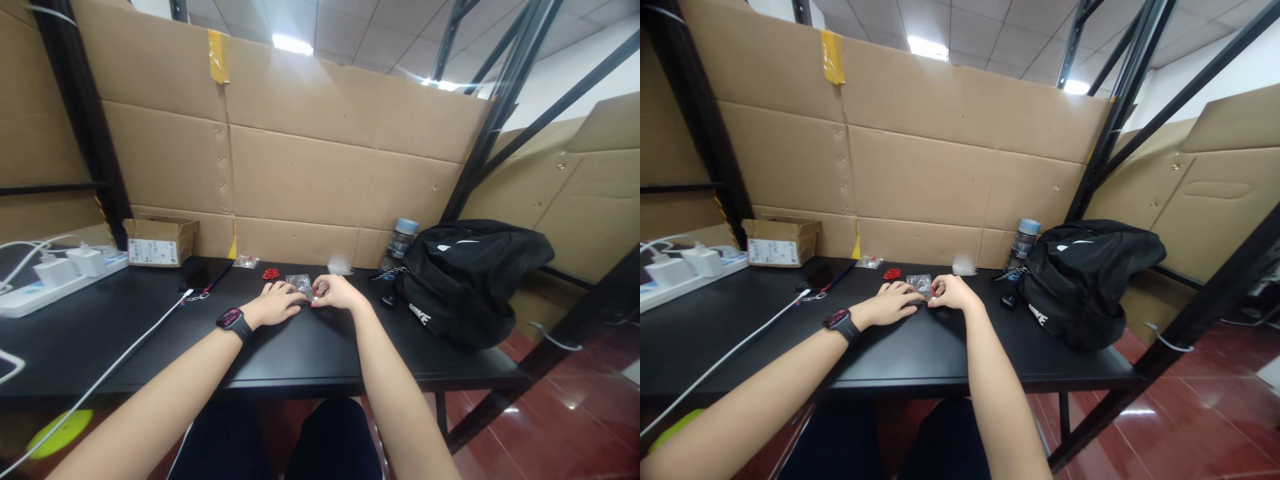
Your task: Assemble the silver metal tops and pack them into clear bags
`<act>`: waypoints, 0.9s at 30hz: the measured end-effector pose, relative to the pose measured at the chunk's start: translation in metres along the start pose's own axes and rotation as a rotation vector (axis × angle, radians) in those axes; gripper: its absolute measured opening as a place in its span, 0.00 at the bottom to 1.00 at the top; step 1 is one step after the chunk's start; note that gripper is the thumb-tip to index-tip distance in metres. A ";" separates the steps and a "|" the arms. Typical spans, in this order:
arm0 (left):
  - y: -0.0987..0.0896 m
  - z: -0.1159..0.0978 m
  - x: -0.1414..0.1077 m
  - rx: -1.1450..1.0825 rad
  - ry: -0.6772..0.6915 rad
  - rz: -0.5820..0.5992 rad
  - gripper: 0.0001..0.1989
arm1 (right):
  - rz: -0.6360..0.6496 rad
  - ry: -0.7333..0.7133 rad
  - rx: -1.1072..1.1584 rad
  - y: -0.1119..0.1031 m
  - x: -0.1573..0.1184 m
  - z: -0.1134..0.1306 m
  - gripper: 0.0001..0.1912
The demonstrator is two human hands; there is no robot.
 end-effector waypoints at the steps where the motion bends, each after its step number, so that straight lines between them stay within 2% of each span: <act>1: -0.002 -0.001 0.000 -0.026 -0.002 0.013 0.19 | -0.001 0.011 -0.011 0.000 0.000 -0.001 0.24; 6: -0.008 0.004 -0.002 -0.092 -0.001 0.095 0.17 | 0.004 0.044 -0.041 0.000 0.000 -0.002 0.22; 10: -0.009 0.008 -0.003 -0.066 -0.017 0.112 0.18 | -0.001 0.027 -0.075 0.000 0.000 -0.001 0.19; 19: -0.006 0.008 -0.003 -0.065 -0.018 0.156 0.20 | -0.102 -0.034 -0.146 0.012 0.005 0.008 0.14; 24: -0.007 0.007 -0.004 -0.072 -0.005 0.155 0.20 | 0.015 -0.086 -0.001 0.020 0.006 0.010 0.06; 27: -0.009 0.007 -0.004 -0.088 -0.002 0.171 0.21 | -0.004 -0.126 -0.025 0.026 0.008 0.010 0.08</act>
Point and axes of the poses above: each hand's wrist, its own x-axis towards the middle knuckle, its own y-axis out of the palm, z = x × y, the point moved 2 cm from there along x, towards the middle knuckle, and after that the axes turned 8 degrees about -z, right-handed, at the moved point
